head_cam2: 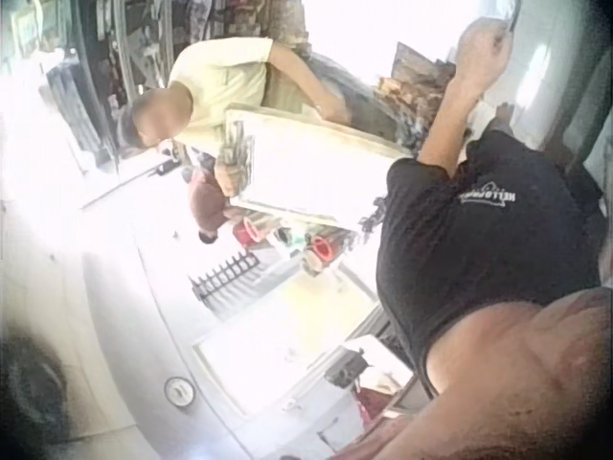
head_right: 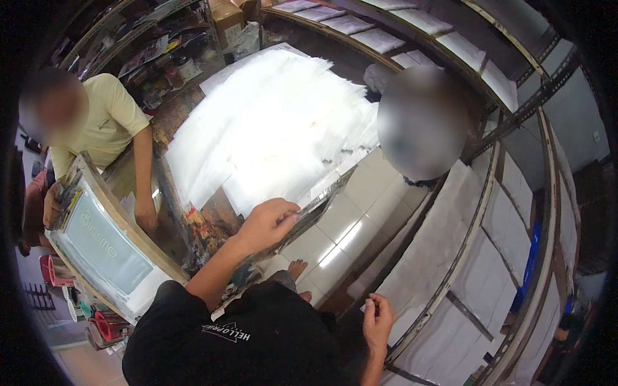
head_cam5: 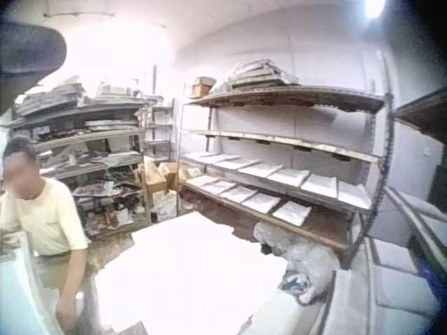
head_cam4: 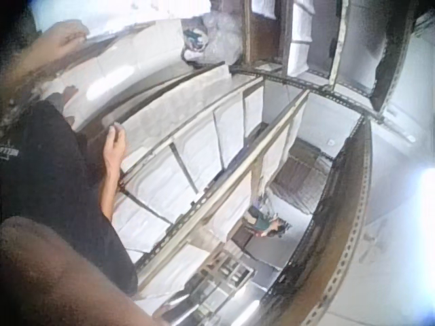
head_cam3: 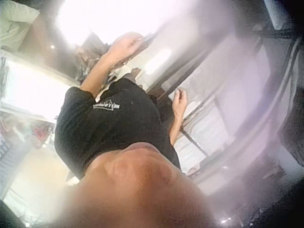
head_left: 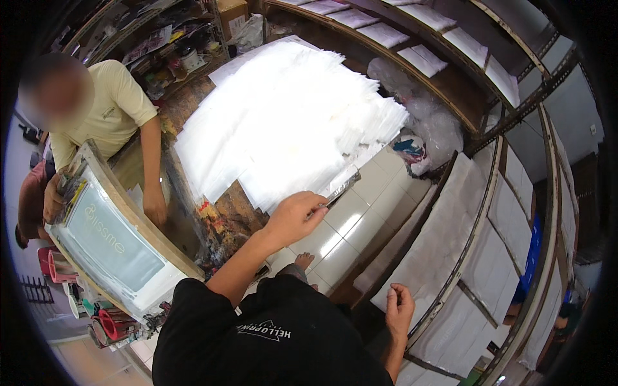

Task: The person repeatedly picks up white sheets from a table and places them onto a nearby metal rack. The person handles the sheets one at a time, moving them from the table to the rack in a repetitive cycle.

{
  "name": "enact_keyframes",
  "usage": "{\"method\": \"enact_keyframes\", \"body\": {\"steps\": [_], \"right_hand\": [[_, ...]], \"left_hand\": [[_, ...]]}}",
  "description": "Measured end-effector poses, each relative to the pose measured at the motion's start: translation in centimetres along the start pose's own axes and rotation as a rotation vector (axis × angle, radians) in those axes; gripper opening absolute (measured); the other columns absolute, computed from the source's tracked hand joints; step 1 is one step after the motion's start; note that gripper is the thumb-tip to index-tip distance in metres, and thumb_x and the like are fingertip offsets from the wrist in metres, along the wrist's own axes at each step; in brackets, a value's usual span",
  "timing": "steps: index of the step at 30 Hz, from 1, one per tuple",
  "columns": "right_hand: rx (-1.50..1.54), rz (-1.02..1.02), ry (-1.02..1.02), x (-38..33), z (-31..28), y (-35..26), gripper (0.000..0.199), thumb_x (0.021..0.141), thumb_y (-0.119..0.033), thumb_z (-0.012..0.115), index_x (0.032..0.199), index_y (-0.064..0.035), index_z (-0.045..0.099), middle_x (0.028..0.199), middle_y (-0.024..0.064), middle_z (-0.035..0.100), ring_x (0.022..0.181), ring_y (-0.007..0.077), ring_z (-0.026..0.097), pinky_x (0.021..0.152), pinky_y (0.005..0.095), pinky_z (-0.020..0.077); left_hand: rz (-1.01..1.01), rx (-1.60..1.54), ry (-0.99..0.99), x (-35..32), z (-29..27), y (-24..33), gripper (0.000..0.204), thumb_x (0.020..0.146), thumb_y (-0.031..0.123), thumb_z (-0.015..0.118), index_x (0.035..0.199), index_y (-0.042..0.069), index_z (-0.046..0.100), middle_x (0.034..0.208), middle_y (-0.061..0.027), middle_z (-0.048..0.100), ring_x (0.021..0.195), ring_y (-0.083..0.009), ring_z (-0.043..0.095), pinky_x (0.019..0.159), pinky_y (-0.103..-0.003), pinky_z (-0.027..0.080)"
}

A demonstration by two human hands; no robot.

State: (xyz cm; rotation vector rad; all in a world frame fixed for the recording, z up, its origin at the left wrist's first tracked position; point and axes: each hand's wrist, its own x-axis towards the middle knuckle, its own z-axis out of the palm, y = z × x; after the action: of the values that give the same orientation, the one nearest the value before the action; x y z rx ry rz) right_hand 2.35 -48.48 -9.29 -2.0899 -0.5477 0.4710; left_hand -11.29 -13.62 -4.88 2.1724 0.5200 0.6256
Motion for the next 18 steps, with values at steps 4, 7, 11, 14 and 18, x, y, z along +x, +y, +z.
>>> {"method": "enact_keyframes", "body": {"steps": [4, 7, 11, 14, 18], "right_hand": [[0.019, 0.060, -0.046, 1.7, 1.6, -2.6, 0.019, 0.096, -0.012, 0.063, 0.106, 0.0033, 0.065, 0.088, 0.0080, 0.066, 0.081, 0.0154, 0.061, 0.074, 0.0299, 0.0498], [0.026, 0.045, -0.045, 3.1, 1.9, -3.1, 0.019, 0.097, -0.012, 0.062, 0.107, 0.0027, 0.065, 0.087, 0.0050, 0.065, 0.080, 0.0133, 0.059, 0.072, 0.0281, 0.0481], [0.001, 0.003, -0.010, 4.4, 2.2, -1.0, 0.019, 0.095, -0.012, 0.063, 0.107, 0.0032, 0.066, 0.092, 0.0115, 0.068, 0.085, 0.0183, 0.065, 0.076, 0.0316, 0.0520], [-0.005, 0.039, -0.006, 5.0, 2.4, -0.6, 0.020, 0.095, -0.012, 0.063, 0.107, 0.0033, 0.065, 0.093, 0.0118, 0.069, 0.086, 0.0184, 0.065, 0.076, 0.0314, 0.0518], [-0.009, 0.079, -0.025, 5.5, 3.1, -1.2, 0.020, 0.094, -0.012, 0.064, 0.107, 0.0037, 0.065, 0.094, 0.0127, 0.070, 0.085, 0.0191, 0.066, 0.076, 0.0322, 0.0520]], "left_hand": [[-0.017, 0.053, 0.091, 2.1, -2.1, -0.8, 0.017, 0.091, 0.013, 0.065, 0.102, 0.001, 0.069, 0.083, -0.0133, 0.064, 0.072, -0.0264, 0.063, 0.067, -0.037, 0.050], [-0.003, 0.095, 0.147, 3.4, -3.0, -0.8, 0.013, 0.090, 0.013, 0.066, 0.098, 0.003, 0.068, 0.081, -0.0129, 0.063, 0.075, -0.0290, 0.063, 0.067, -0.039, 0.051], [0.107, 0.176, 0.223, 5.1, -4.0, -1.4, 0.013, 0.088, 0.008, 0.068, 0.100, 0.002, 0.069, 0.081, -0.0103, 0.063, 0.072, -0.0245, 0.061, 0.065, -0.035, 0.049], [0.145, 0.208, 0.274, 6.6, -5.1, -1.6, 0.013, 0.087, 0.007, 0.069, 0.099, 0.002, 0.069, 0.082, -0.0098, 0.063, 0.073, -0.0243, 0.061, 0.066, -0.035, 0.049], [0.082, 0.325, 0.396, 9.4, -7.0, -4.0, 0.016, 0.085, 0.012, 0.071, 0.096, 0.001, 0.069, 0.087, -0.0134, 0.064, 0.082, -0.0304, 0.062, 0.073, -0.040, 0.051]]}}
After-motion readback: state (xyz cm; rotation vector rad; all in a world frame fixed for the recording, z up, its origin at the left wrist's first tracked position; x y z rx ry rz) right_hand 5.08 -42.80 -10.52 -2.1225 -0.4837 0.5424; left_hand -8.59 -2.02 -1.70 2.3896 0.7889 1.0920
